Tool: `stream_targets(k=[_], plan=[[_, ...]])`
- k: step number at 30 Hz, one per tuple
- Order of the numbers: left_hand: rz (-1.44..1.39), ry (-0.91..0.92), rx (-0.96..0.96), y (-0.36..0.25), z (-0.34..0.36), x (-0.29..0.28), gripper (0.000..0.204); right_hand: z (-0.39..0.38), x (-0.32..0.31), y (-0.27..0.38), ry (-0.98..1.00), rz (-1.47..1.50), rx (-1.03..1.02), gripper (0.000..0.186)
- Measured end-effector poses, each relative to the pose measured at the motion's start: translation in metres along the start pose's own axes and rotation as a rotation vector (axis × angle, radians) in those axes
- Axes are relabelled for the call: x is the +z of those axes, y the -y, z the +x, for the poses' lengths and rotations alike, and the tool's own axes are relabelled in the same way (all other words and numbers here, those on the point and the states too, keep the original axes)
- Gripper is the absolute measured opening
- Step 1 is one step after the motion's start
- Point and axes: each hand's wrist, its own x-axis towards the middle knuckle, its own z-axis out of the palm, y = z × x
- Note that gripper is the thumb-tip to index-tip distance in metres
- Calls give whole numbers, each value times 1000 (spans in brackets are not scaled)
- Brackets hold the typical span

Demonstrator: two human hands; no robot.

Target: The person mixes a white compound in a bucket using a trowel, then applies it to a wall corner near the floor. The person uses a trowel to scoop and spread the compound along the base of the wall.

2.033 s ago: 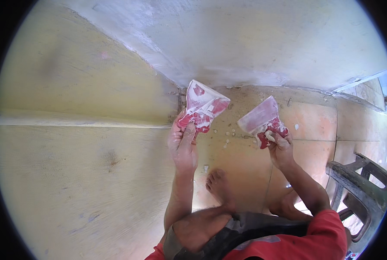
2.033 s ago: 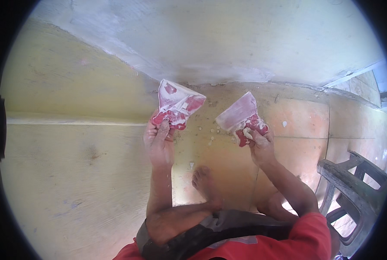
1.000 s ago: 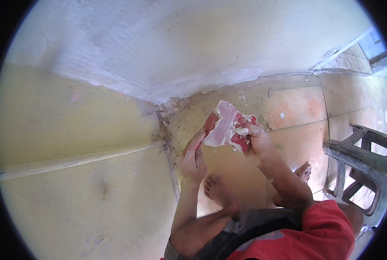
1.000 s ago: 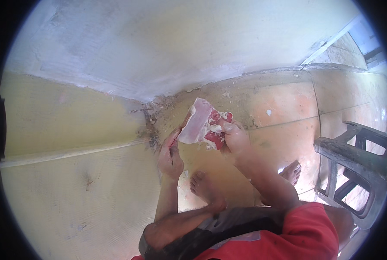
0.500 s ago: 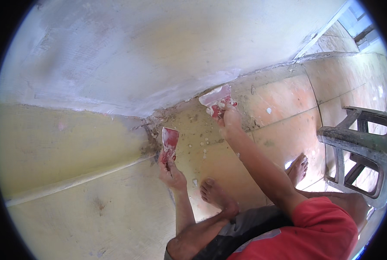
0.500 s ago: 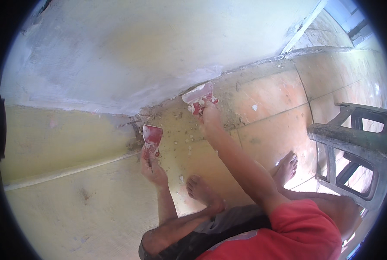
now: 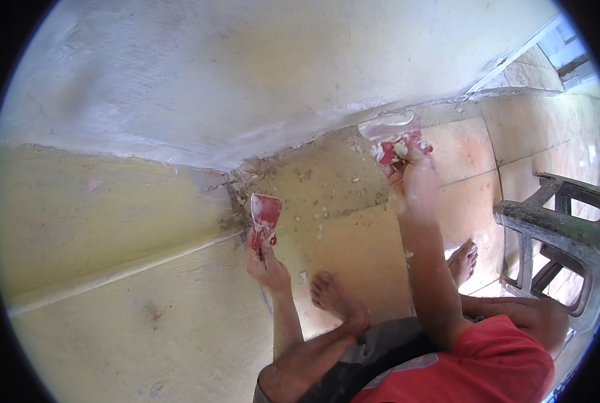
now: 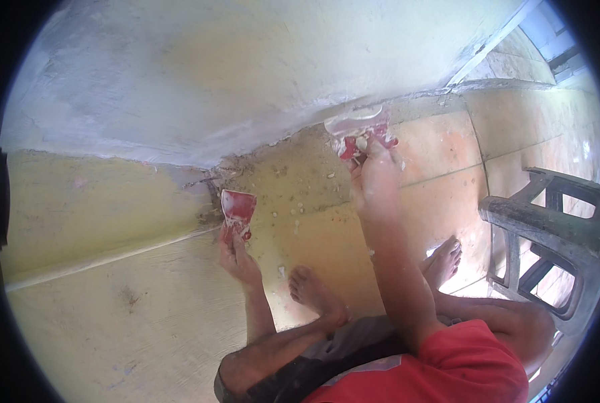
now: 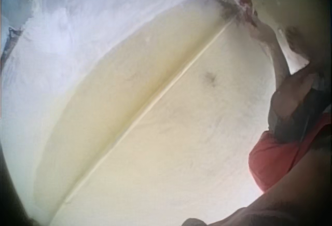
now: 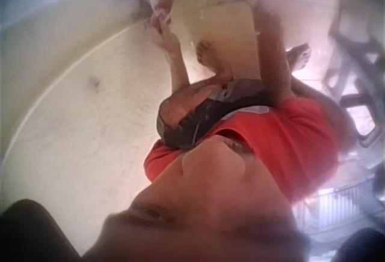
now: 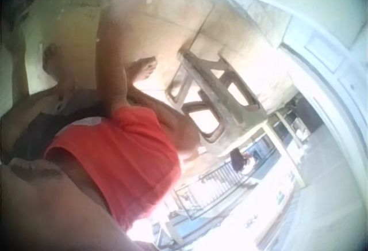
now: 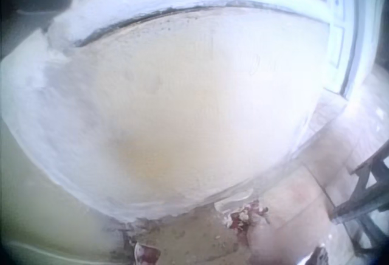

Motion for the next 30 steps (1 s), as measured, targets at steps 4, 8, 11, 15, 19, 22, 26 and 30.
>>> stream_targets(k=[4,8,11,15,19,22,26,30], plan=[[-79,22,-66,-13,3,16,35,49,-19,-88,-96,-398,200,21],[-160,42,-21,-13,3,20,35,93,5,-122,-93,-142,249,19],[-169,17,-44,-8,0,10,35,97,28,-114,-69,-23,224,17],[-187,8,-56,1,-4,2,35,89,49,-70,-47,-101,205,15],[-147,-3,-78,-1,-6,4,35,36,60,2,121,4,5,16],[-149,-16,-75,-2,-2,1,35,-16,45,40,150,12,-181,13],[-219,-32,-122,-5,3,6,35,1,-2,18,-58,-148,-329,13],[-353,0,-160,-4,4,10,33,46,-32,-77,-68,-245,-10,17]])
